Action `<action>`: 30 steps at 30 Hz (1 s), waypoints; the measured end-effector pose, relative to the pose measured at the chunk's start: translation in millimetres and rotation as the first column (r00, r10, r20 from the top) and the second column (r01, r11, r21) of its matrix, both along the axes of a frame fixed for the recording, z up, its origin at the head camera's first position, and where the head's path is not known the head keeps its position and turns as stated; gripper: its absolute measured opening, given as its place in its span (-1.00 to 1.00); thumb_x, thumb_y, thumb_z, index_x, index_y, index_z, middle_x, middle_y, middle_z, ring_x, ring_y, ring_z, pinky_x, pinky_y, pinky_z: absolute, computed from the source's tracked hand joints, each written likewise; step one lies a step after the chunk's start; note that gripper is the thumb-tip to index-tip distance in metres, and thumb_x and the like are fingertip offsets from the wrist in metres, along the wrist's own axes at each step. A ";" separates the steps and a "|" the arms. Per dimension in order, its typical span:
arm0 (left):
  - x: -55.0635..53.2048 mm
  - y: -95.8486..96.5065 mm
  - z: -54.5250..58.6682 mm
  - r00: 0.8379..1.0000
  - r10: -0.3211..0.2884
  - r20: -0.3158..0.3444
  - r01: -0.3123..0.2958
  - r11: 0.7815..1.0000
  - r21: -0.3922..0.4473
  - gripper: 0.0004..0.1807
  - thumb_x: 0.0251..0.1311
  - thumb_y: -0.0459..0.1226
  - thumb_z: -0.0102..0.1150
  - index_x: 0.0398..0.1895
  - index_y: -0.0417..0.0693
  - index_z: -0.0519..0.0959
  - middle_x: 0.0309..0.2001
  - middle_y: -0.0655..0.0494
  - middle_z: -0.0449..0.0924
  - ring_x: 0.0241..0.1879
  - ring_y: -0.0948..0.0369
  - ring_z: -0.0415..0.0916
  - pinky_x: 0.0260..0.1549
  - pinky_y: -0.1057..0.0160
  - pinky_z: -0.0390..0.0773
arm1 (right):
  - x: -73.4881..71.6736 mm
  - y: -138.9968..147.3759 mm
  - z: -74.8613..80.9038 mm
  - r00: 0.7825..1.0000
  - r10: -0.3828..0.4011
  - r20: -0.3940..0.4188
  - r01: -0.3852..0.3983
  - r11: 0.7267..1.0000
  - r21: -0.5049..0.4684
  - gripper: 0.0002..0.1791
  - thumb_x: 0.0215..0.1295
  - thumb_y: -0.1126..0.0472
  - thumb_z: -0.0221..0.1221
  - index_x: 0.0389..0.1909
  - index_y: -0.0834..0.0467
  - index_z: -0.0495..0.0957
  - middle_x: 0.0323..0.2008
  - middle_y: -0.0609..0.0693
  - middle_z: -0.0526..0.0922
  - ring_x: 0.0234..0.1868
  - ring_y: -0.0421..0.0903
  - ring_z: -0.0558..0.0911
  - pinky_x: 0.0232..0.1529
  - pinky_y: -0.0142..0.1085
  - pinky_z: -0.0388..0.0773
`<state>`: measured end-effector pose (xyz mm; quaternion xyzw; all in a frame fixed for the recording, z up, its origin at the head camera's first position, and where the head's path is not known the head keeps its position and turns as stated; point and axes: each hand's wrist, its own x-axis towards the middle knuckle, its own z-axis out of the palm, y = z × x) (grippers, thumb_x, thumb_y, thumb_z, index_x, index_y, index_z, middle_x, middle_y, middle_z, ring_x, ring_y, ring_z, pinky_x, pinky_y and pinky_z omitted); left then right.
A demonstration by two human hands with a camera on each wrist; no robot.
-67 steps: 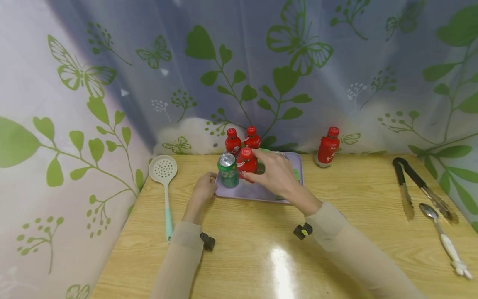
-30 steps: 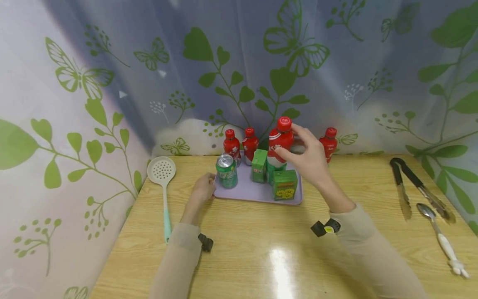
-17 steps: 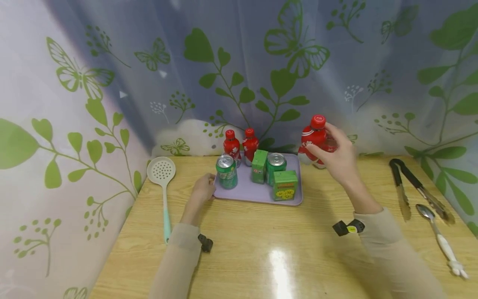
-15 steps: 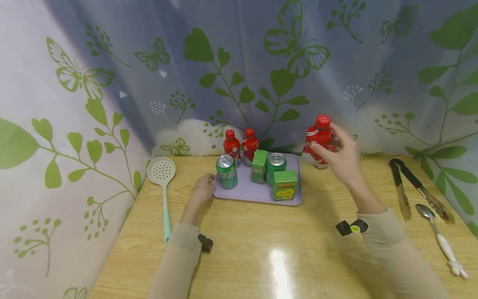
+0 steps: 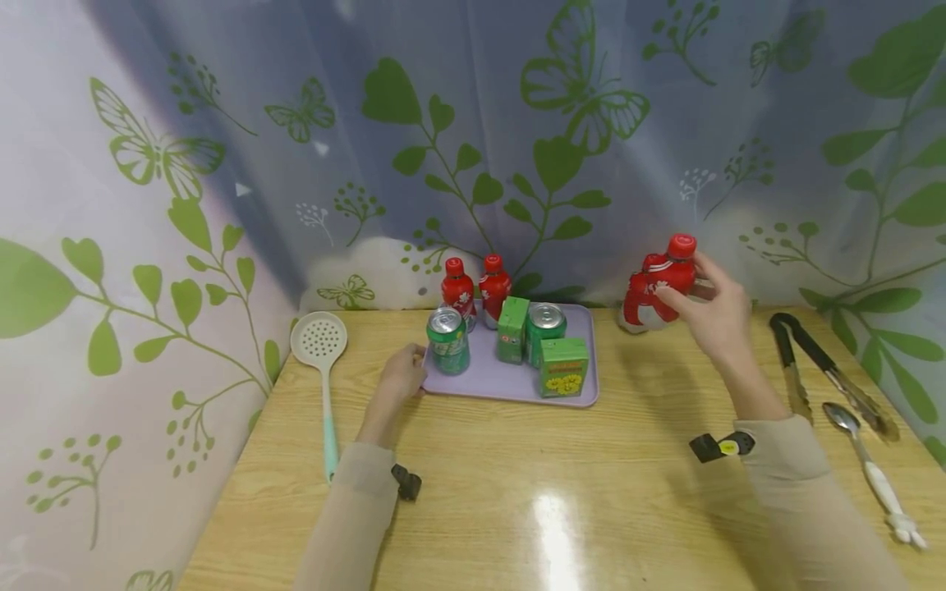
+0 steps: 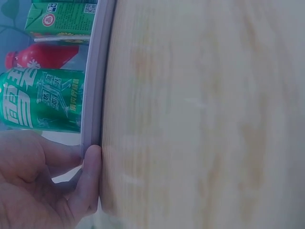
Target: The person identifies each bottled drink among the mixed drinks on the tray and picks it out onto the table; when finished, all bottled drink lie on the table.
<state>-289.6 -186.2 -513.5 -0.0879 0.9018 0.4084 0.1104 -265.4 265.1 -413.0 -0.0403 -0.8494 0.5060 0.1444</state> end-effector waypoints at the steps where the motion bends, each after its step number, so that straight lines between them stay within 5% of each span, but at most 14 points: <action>1: -0.1 0.1 0.0 1.000 0.002 0.002 -0.002 1.000 0.001 -0.46 0.38 -0.50 0.01 0.43 -0.23 0.42 -0.03 -0.17 0.53 -0.40 0.23 0.49 -0.54 0.46 0.63 | -1.4 3.8 -1.7 1.000 -0.013 0.011 0.013 1.000 0.000 -0.15 0.42 -0.08 0.31 0.66 -0.15 0.19 0.46 0.21 0.46 0.25 0.06 0.59 -0.25 -0.73 0.57; 7: -0.1 0.4 0.2 1.000 0.009 0.007 -0.009 1.000 0.002 -0.44 0.36 -0.50 0.02 0.44 -0.21 0.42 -0.07 -0.12 0.50 -0.42 0.23 0.48 -0.55 0.47 0.61 | -13.2 26.0 -17.4 0.992 -0.091 0.082 0.090 0.996 0.013 -0.11 0.40 -0.16 0.30 0.67 -0.21 0.13 0.51 0.14 0.44 0.20 -0.11 0.60 -0.25 -0.75 0.51; 11: 0.6 0.0 -0.2 1.000 0.013 0.013 -0.013 1.000 0.007 -0.43 0.35 -0.51 0.03 0.44 -0.21 0.41 -0.06 -0.12 0.51 -0.40 0.23 0.49 -0.53 0.47 0.63 | -22.2 36.1 -28.4 0.985 -0.127 0.114 0.127 0.992 0.012 -0.10 0.41 -0.15 0.29 0.68 -0.19 0.11 0.54 0.15 0.41 0.32 0.08 0.59 -0.24 -0.76 0.46; 14: 0.9 0.4 0.3 1.000 0.012 0.016 -0.012 1.000 0.013 -0.43 0.36 -0.50 0.03 0.45 -0.20 0.41 -0.02 -0.15 0.52 -0.38 0.22 0.50 -0.51 0.45 0.64 | -27.7 41.7 -34.1 0.981 -0.134 0.141 0.140 0.990 -0.033 -0.10 0.41 -0.13 0.28 0.68 -0.20 0.09 0.56 0.15 0.36 0.41 0.12 0.54 -0.25 -0.73 0.53; 22: 0.9 0.3 0.0 1.000 0.006 0.023 -0.007 0.999 0.034 -0.43 0.39 -0.50 0.02 0.47 -0.21 0.38 0.02 -0.19 0.53 -0.39 0.22 0.50 -0.50 0.43 0.65 | -39.3 47.9 -47.7 0.975 -0.148 0.168 0.167 0.980 -0.111 -0.12 0.41 -0.09 0.30 0.66 -0.33 0.10 0.49 0.05 0.35 0.20 -0.25 0.54 -0.29 -0.64 0.68; 30: 0.9 -1.0 -2.0 1.000 -0.003 -0.009 0.003 1.000 0.013 -0.45 0.40 -0.49 0.01 0.46 -0.22 0.40 -0.05 -0.14 0.52 -0.45 0.24 0.49 -0.56 0.46 0.62 | -45.5 51.6 -59.3 0.973 -0.149 0.177 0.168 0.981 -0.095 -0.10 0.43 -0.06 0.28 0.68 -0.26 0.05 0.59 0.15 0.30 0.24 -0.17 0.55 -0.27 -0.65 0.66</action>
